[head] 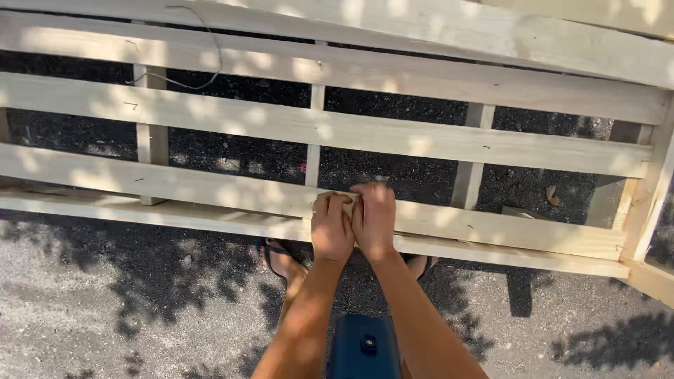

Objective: The person assembles a slatted wooden frame outdoors on the ground, positioning wooden slats across a frame and hammering nails to fasten them, taking nails from a cardboard box. The person then lifts and carries the assembled frame to a workshop area and handles the nail box near paint cans and finished furniture.

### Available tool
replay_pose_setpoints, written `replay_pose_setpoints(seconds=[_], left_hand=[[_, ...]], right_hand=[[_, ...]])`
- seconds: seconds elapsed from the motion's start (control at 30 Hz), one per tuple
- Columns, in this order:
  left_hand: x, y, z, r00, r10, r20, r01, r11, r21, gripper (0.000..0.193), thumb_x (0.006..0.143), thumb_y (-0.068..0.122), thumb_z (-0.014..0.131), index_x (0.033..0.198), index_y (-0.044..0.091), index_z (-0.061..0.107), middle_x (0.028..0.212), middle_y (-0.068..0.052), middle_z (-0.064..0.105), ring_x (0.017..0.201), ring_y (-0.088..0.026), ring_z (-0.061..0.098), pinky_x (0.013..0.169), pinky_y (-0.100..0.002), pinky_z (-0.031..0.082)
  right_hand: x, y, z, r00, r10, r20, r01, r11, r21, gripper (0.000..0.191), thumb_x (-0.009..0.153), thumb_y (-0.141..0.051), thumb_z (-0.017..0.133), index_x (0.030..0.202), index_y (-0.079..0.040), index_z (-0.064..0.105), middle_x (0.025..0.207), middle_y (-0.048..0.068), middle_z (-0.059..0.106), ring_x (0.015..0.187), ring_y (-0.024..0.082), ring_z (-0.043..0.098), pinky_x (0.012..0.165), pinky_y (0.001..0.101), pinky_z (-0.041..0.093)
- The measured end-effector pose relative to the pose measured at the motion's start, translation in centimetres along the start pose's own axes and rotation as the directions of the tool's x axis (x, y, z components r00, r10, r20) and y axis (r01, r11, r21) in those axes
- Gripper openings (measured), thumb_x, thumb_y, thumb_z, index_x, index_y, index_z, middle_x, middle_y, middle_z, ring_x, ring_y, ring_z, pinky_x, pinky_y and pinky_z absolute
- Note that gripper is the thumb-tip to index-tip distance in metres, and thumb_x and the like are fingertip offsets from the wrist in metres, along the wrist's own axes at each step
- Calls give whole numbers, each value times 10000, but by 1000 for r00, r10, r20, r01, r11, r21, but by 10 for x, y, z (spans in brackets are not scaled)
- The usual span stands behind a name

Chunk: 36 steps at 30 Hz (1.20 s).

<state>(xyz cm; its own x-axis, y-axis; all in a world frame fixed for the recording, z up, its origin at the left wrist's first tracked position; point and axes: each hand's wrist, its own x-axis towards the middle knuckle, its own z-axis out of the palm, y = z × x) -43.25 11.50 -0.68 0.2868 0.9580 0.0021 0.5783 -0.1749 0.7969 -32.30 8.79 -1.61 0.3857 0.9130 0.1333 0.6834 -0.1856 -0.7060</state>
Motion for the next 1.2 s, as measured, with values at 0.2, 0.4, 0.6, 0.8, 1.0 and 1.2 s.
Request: replay_pose_setpoints(seconds=[0.2, 0.4, 0.6, 0.8, 1.0, 1.2], left_hand=[[16, -126, -177, 955, -251, -159, 277, 946, 166, 239, 847, 15, 575, 1067, 83, 638, 1107, -167, 602, 1034, -420, 596, 839, -514, 504], [27, -206, -312, 905, -268, -330, 346, 916, 205, 245, 826, 41, 595, 1067, 75, 623, 1128, -162, 610, 1029, -399, 606, 871, -508, 504], [66, -264, -389, 876, -275, -397, 386, 893, 232, 287, 815, 48, 624, 1101, 67, 618, 1178, -156, 599, 1052, -394, 603, 856, -510, 507], [113, -309, -450, 830, -313, -462, 441, 875, 199, 318, 795, 66, 622, 1112, 77, 621, 1137, -143, 603, 1053, -390, 607, 865, -517, 502], [152, -368, -525, 717, -493, -493, 604, 793, 84, 303, 823, 24, 585, 1119, 59, 633, 1219, -176, 591, 1065, -419, 592, 871, -515, 511], [184, -432, -607, 740, -445, -504, 574, 809, 128, 297, 830, 41, 611, 1126, 15, 613, 1171, -199, 578, 1031, -418, 612, 840, -515, 518]], right_hand=[[61, -149, 144, 925, -155, 347, 148, 988, 49, 518, 782, -228, 816, 1245, -65, 647, 1260, 128, 633, 1148, 374, 582, 956, 483, 476], [97, -263, 242, 713, -234, 661, 375, 924, -77, 1277, 455, -493, 1007, 1476, -45, 385, 1546, 199, 372, 1434, 422, 330, 1075, 649, 300], [119, -335, 322, 667, -285, 688, 400, 916, -9, 1276, 499, -439, 974, 1541, -80, 331, 1603, 159, 345, 1492, 415, 285, 1137, 640, 290], [157, -398, 392, 632, -216, 745, 300, 954, 22, 1253, 572, -484, 942, 1572, -92, 296, 1615, 147, 338, 1522, 386, 301, 1185, 612, 286], [183, -494, 490, 486, -289, 825, 448, 893, 49, 1138, 684, -474, 886, 1554, -90, 262, 1606, 162, 284, 1511, 394, 243, 1183, 655, 189], [212, -566, 567, 408, -242, 880, 479, 878, 20, 1152, 669, -420, 874, 1582, -131, 234, 1630, 124, 277, 1527, 368, 223, 1191, 643, 212]])
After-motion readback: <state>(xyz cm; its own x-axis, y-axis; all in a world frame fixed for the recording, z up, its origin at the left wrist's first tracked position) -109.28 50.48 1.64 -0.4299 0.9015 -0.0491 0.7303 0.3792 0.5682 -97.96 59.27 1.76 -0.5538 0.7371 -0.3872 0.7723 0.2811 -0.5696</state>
